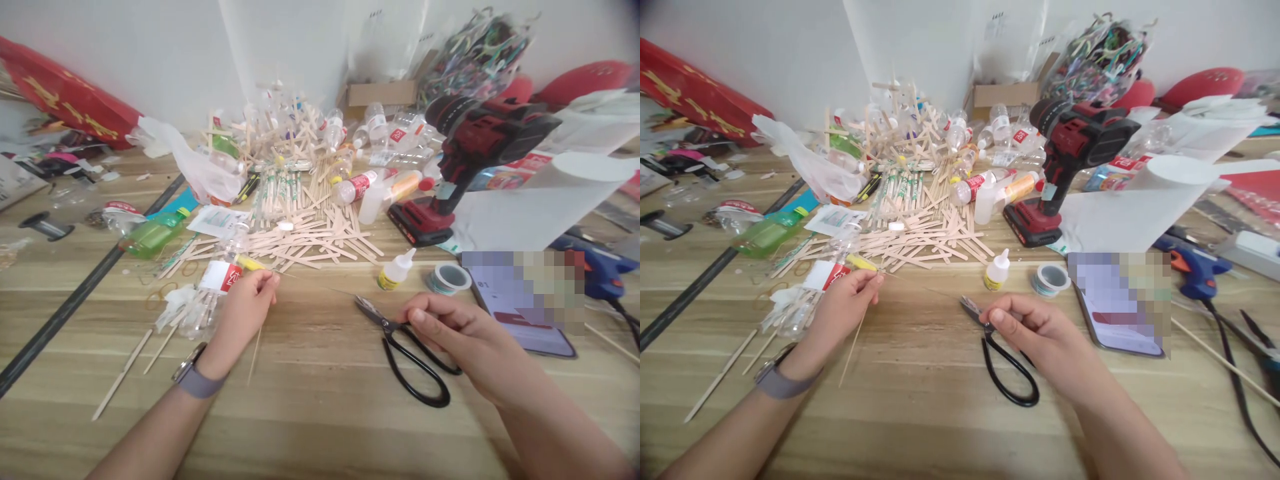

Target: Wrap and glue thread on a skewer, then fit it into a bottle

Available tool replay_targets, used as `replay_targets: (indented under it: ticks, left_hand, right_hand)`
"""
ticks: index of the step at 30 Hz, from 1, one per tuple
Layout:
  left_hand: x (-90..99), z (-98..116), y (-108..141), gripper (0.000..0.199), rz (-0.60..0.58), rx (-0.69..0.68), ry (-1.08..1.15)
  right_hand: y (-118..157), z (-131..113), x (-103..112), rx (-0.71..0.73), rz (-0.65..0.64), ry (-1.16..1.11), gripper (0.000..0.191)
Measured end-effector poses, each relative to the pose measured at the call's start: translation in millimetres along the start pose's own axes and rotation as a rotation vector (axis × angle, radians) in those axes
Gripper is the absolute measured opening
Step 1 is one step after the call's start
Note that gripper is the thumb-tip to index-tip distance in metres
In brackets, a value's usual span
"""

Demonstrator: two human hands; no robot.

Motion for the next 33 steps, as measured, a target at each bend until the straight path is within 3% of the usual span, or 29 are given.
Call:
replay_targets:
  ticks: [5,9,14,16,18,19,22,24,27,30,33]
  left_hand:
    - [3.2,-3.3,-5.4,0.021,0.050,-0.048,-0.275]
    - [-0.1,-4.6,-5.7,0.022,0.021,-0.066,-0.547]
    - [13.3,9.4,12.6,0.028,0.085,-0.093,-0.824]
    - [21.4,20.7,27.0,0.027,0.183,-0.122,-0.796]
    - [23.1,36.2,44.4,0.027,0.250,-0.249,-0.592]
    - [19.1,45.2,53.6,0.028,0.218,-0.360,-0.463]
    - [-8.0,65.8,77.9,0.033,-0.080,-0.591,-0.221]
    - [-27.1,69.8,87.6,0.034,-0.212,-0.637,-0.245]
    - [-44.8,61.4,89.8,0.029,-0.306,-0.653,-0.388]
    - [-35.7,46.6,79.0,0.035,-0.199,-0.660,-0.449]
    - [-6.9,29.9,59.7,0.032,0.014,-0.581,-0.507]
  right_hand:
    - [3.9,-2.7,-5.1,-0.002,-0.082,-0.031,0.044]
    - [7.9,-5.2,-15.9,-0.026,-0.176,-0.037,0.044]
    - [8.7,-0.9,-26.0,-0.005,-0.214,0.062,0.040]
    - [7.9,0.4,-28.1,0.029,-0.206,0.133,0.037]
    - [7.3,0.3,-30.9,0.058,-0.210,0.210,0.035]
    - [7.2,-0.1,-32.9,0.067,-0.222,0.246,0.035]
    - [7.9,-2.0,-40.3,0.112,-0.284,0.310,0.033]
    - [9.1,-2.9,-45.0,0.154,-0.337,0.317,0.030]
    - [9.9,-2.5,-45.1,0.199,-0.345,0.386,0.025]
    - [7.2,-2.9,-33.7,0.244,-0.269,0.542,0.024]
    - [1.5,-6.2,-11.2,0.296,-0.132,0.700,0.026]
Point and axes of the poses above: each hand's wrist, its own y-axis away from the middle knuckle, its own x-axis out of the back of the hand, z = x × y, the point moved 4 cm from there along -y, towards the middle knuckle, and after that the axes turned 14 degrees about -y, right-handed, at the moved point
